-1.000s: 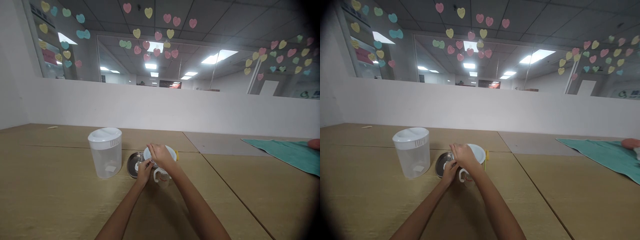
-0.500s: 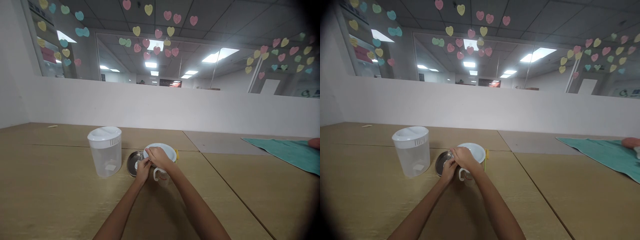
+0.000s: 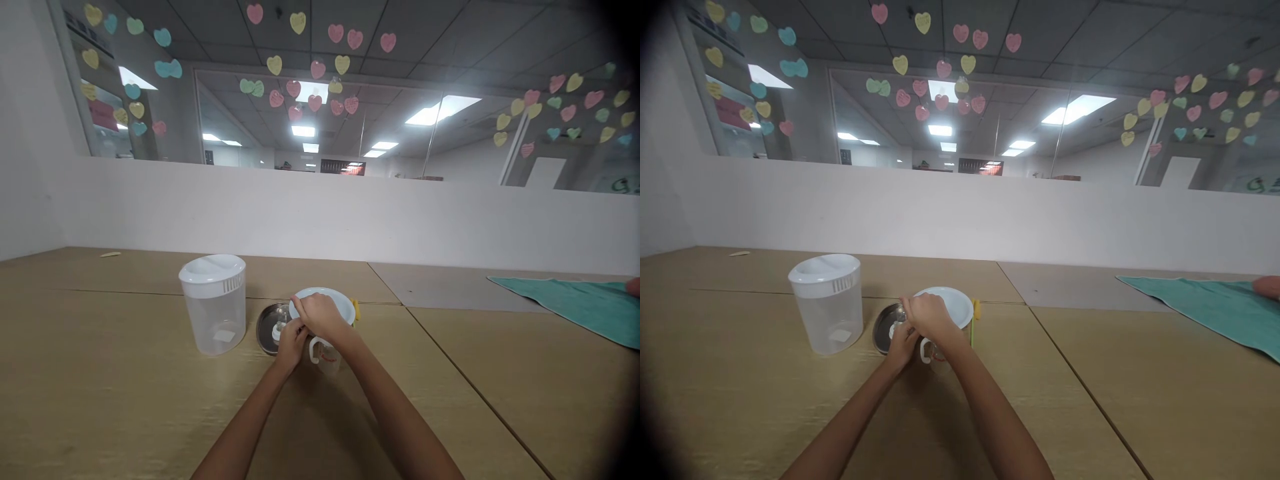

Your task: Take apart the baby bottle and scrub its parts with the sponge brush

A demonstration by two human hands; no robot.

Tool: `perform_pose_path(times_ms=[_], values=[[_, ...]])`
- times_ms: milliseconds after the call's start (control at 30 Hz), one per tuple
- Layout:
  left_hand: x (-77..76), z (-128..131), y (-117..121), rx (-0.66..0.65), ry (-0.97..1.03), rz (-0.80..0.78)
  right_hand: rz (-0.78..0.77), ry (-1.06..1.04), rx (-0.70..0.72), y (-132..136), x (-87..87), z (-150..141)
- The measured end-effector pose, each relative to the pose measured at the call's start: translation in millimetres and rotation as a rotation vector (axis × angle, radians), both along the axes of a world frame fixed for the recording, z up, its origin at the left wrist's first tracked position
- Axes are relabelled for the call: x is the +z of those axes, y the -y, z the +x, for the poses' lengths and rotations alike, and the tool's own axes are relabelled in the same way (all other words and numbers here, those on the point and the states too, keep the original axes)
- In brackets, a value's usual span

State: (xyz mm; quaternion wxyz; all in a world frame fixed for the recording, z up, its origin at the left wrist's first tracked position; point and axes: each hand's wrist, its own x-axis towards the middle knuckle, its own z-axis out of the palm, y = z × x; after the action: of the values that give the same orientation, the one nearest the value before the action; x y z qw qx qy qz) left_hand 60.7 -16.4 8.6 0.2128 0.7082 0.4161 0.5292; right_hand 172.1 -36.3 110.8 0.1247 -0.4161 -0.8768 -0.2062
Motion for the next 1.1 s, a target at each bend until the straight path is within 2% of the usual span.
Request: perform_pose_path(times_ms=[167, 300, 400, 467, 567, 733, 867, 1100], values=[[2.4, -1, 3, -0.013, 0.029, -0.023, -0.040, 0.020, -0.124, 0, -3.9, 0], [4.3, -2, 5, -0.030, 0.075, -0.048, -0.073, -0.001, -0.111, -3, -9.3, 0], [4.4, -1, 5, -0.010, 0.109, -0.028, -0.122, -0.107, -0.146, -2, -6.1, 0], [4.5, -1, 5, -0.005, 0.112, -0.003, -0.130, -0.173, -0.219, 1, -1.6, 0], [4.9, -2, 5, -0.003, 0.072, 0.033, -0.118, -0.156, -0.277, 4, 3.6, 1], [2.8, -3, 2, 0.047, -0.013, 0.089, -0.092, -0.107, -0.224, 8, 9.8, -4], [-0.5, -3, -2, 0.101, -0.010, 0.113, -0.056, -0.087, -0.183, 18, 21.8, -7], [-0.1, -2, -2, 0.072, -0.016, 0.134, 0.019, -0.111, -0.127, 37, 38.8, 6]])
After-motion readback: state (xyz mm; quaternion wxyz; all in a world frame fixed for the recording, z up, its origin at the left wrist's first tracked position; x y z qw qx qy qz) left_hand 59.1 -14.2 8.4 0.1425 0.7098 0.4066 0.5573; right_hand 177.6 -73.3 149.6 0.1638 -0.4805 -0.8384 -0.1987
